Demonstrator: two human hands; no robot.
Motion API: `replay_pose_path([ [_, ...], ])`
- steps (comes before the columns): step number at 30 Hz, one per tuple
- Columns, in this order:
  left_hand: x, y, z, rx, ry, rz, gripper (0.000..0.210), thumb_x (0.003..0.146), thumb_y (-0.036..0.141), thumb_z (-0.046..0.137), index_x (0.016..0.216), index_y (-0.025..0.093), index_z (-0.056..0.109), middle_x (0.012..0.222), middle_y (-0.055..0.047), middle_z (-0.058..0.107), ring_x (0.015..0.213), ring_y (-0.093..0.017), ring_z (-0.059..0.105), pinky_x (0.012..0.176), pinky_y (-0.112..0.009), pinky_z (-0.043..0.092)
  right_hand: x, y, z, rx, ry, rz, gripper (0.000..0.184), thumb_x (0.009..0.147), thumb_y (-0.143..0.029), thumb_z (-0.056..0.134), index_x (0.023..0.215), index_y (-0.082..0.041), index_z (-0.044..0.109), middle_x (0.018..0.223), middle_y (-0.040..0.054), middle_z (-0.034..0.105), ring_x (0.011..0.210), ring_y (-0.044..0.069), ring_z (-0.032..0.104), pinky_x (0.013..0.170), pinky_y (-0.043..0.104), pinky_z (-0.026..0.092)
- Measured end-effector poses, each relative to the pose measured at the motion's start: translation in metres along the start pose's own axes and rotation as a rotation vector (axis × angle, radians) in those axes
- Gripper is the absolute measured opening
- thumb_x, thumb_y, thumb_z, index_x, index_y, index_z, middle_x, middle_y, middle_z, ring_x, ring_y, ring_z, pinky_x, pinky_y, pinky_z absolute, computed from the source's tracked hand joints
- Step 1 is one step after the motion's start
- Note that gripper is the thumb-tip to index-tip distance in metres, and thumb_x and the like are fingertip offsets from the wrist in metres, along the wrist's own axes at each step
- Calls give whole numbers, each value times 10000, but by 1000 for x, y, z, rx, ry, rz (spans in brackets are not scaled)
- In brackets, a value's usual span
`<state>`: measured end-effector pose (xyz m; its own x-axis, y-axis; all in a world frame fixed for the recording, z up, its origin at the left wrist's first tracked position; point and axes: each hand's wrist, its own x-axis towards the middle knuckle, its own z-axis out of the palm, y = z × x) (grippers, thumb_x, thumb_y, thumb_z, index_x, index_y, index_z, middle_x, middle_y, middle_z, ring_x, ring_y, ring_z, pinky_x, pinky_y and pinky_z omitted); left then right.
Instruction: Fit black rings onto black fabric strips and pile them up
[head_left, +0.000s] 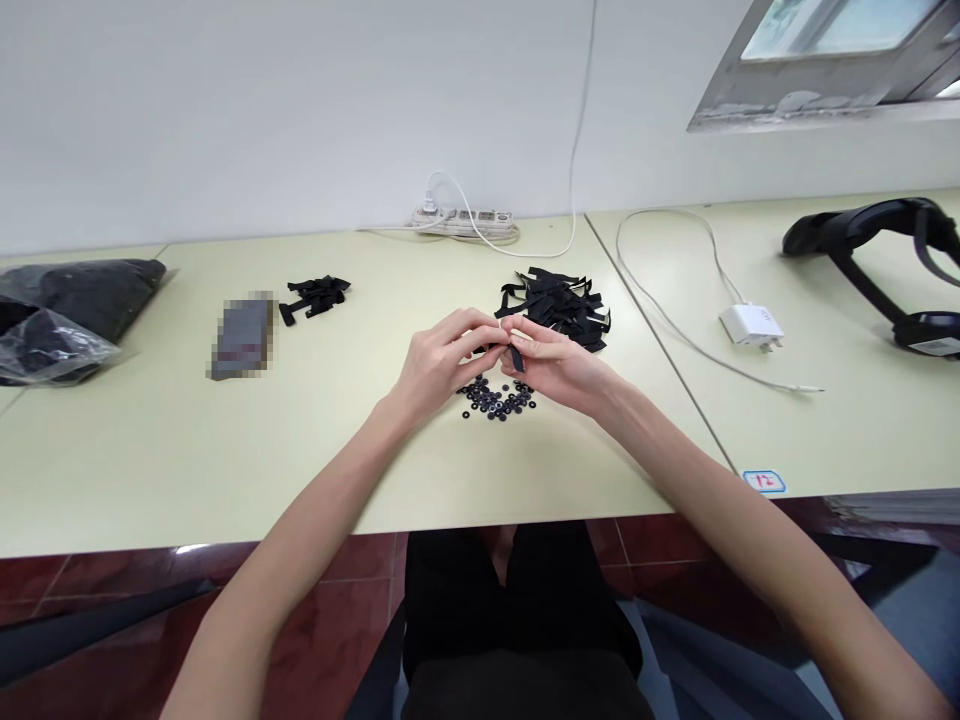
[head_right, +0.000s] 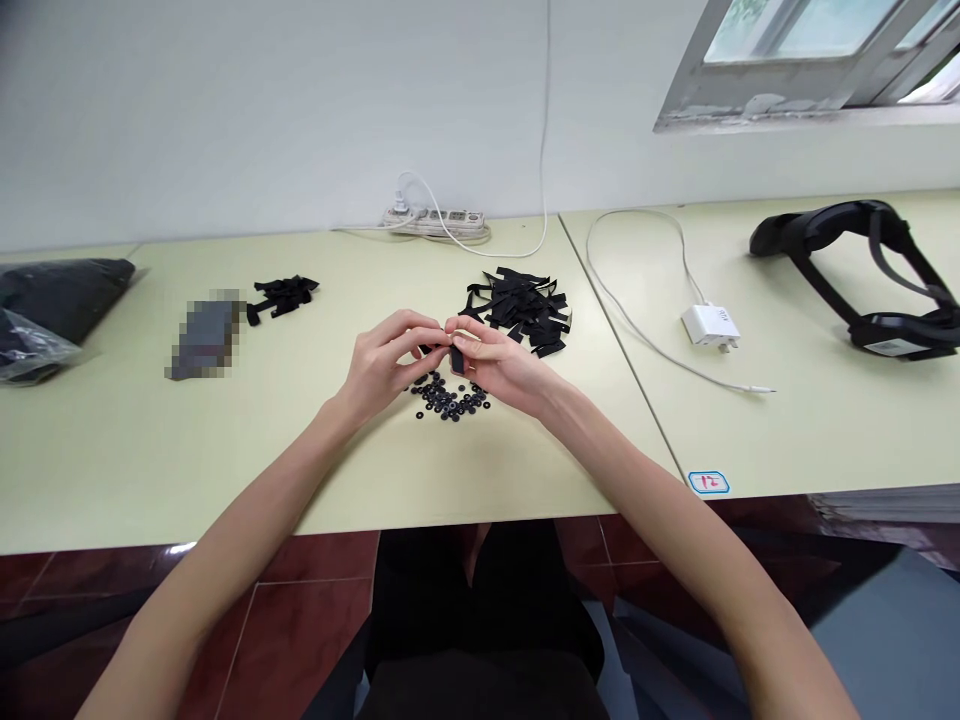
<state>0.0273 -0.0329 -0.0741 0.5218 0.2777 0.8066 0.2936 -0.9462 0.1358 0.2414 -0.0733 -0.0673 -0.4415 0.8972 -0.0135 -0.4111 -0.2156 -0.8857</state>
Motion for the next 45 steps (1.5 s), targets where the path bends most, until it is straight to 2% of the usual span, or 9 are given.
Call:
replay_pose_path([
  [7,-1,0,1,5,-12,-8,121,1078,173,681,1170,246,713,1101,-41,778,924,-147,759,669,-249,580,3,4,-4,-51,29,-47,218,859,-380,871,927,-301,680,961,9,530,829,200,460,829,358,475],
  [11,0,3,0,-85,-31,-106,88,1091,224,662,1131,242,738,1091,-52,764,895,-149,739,667,-259,584,6,6,-6,-157,34,-71,250,893,-465,828,953,-300,651,981,22,564,856,214,495,844,381,503],
  [15,5,9,1,-318,34,-402,74,1059,278,693,1062,227,747,1047,-54,719,886,-149,703,653,-240,580,7,5,-2,-263,62,-175,183,994,-455,706,1062,-297,645,942,16,606,890,211,582,924,412,529],
  [20,9,6,6,-708,142,-842,215,915,407,840,949,214,751,975,-42,678,891,-170,665,603,-229,565,5,6,3,-736,217,-473,146,1015,-357,694,1119,-275,634,1002,27,672,921,206,645,911,410,549],
  [23,12,6,6,-857,123,-1005,270,839,437,890,893,214,748,938,-33,653,864,-165,621,603,-228,548,4,6,3,-923,299,-614,98,1020,-331,694,1076,-270,642,1074,37,682,918,200,643,878,400,565],
  [27,15,11,1,-1035,26,-1154,297,816,455,911,865,215,744,918,-37,623,871,-164,586,614,-222,507,3,5,0,-1072,305,-757,110,1020,-272,706,1112,-281,647,1086,36,706,943,214,661,876,409,582],
  [32,17,15,-2,-1215,-25,-1247,304,819,448,931,914,198,786,1030,-64,660,917,-157,583,677,-229,513,2,1,-2,-1209,244,-860,160,1089,-239,647,1228,-299,698,1062,33,776,958,232,697,895,444,592],
  [37,15,12,0,-1293,-33,-1291,318,794,437,957,870,184,779,1020,-71,668,876,-142,598,645,-214,509,1,-3,-4,-1263,250,-945,115,1106,-246,652,1148,-289,750,1002,27,798,909,226,674,875,436,574],
  [45,12,5,2,-1298,-141,-1160,242,898,424,862,825,214,765,851,-76,628,721,-139,560,489,-218,459,1,-6,-9,-1140,259,-725,107,1059,-395,718,981,-367,784,1011,41,775,979,300,643,978,543,516],
])
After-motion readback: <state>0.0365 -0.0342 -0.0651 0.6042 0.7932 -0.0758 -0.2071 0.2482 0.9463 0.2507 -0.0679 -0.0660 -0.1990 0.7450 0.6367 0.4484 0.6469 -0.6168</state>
